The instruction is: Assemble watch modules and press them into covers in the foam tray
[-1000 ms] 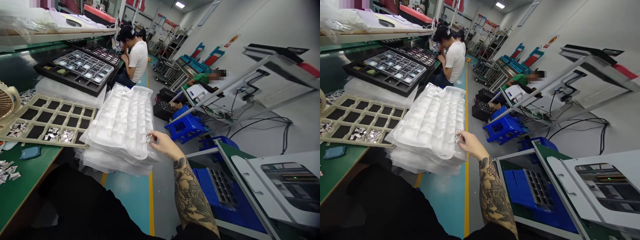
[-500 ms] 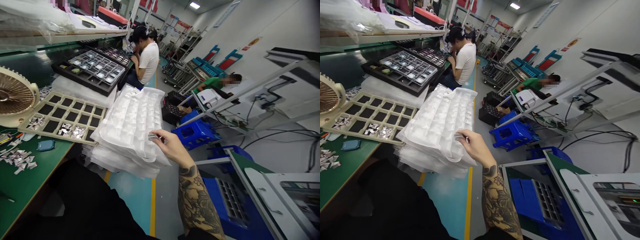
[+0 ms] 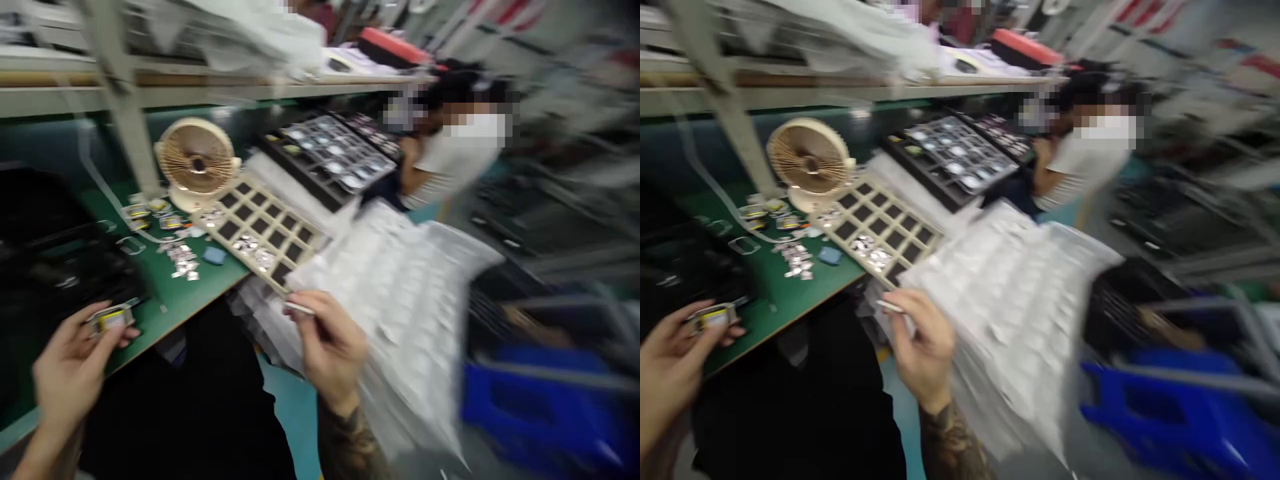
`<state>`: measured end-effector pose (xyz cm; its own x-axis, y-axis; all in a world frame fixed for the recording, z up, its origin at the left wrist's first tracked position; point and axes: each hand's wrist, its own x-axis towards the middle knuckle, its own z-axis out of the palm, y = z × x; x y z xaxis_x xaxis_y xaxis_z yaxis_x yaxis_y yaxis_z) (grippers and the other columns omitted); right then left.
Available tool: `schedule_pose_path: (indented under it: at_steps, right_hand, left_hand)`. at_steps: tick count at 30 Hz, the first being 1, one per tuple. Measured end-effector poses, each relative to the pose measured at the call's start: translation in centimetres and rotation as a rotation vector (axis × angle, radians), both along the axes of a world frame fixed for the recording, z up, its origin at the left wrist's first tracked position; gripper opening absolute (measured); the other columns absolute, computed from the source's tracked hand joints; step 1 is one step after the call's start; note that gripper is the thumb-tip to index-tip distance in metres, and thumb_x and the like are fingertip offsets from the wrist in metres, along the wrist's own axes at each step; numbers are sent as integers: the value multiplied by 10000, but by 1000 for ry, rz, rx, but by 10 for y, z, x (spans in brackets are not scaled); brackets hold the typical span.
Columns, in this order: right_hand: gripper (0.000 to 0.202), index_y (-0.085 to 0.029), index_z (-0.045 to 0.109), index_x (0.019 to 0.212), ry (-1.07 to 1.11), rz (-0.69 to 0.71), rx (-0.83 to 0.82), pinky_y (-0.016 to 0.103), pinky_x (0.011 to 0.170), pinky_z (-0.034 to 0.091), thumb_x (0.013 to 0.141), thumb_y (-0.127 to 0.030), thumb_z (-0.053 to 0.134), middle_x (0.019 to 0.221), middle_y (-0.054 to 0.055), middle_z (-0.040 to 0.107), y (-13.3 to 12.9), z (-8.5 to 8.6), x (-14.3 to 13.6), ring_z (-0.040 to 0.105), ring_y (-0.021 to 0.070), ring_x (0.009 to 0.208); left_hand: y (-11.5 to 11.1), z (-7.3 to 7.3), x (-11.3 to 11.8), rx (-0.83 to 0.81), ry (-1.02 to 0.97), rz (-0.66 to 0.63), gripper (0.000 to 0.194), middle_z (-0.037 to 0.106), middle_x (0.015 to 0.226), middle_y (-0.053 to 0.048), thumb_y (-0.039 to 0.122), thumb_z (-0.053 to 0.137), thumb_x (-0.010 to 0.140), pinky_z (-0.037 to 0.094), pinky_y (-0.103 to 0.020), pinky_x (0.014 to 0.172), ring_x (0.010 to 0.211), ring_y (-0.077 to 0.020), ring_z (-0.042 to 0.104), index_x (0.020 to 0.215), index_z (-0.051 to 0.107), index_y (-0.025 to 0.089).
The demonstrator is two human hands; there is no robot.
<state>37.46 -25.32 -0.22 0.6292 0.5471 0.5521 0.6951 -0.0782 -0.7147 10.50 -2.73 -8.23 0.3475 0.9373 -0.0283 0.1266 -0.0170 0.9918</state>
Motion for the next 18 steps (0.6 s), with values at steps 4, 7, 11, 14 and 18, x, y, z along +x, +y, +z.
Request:
schedule_pose_path:
  at_steps: [4,7,11,14,18]
  right_hand:
    - [419,-264,761,1341,-61,489,12,358,919,643,1025,-29,618,1225,93,748,120,-39,-63,733,204,1075]
    - [377,-219,755,1340,-259,716,-6,369,861,639,1022,-51,639,1171,110,760,166,-49,-101,701,222,1009]
    - [475,-143,673,1474,-411,907,-196,442,928,651,1023,-46,564,1317,161,741,176,-56,-118,671,284,1112]
    - [667,-109,492,1655,-397,995,-262,533,1103,607,997,-8,527,1547,203,624,171,-66,-116,600,336,1319]
    - [712,-291,521,1653,-178,1029,-159,464,1050,621,1017,27,552,1482,122,672,172,-75,-113,635,259,1254]
  left_hand:
    - [1,-10,2,-75,-62,13,553,850,1008,-103,447,821,969,677,-336,749,811,-237,817,1412,678,149]
    - [2,-11,5,23,-75,44,437,843,1161,-118,329,743,1004,673,-338,846,957,-242,827,1408,689,171]
    - [2,-10,2,98,-34,94,452,826,1229,-92,181,646,993,634,-355,990,1052,-227,801,1442,693,195]
    - [6,-11,-2,61,-73,51,459,826,1176,-85,161,627,987,634,-346,961,1031,-228,795,1440,701,188]
    - [9,-14,-4,43,-122,-22,550,822,1001,-52,142,695,944,626,-299,817,857,-201,767,1492,668,181]
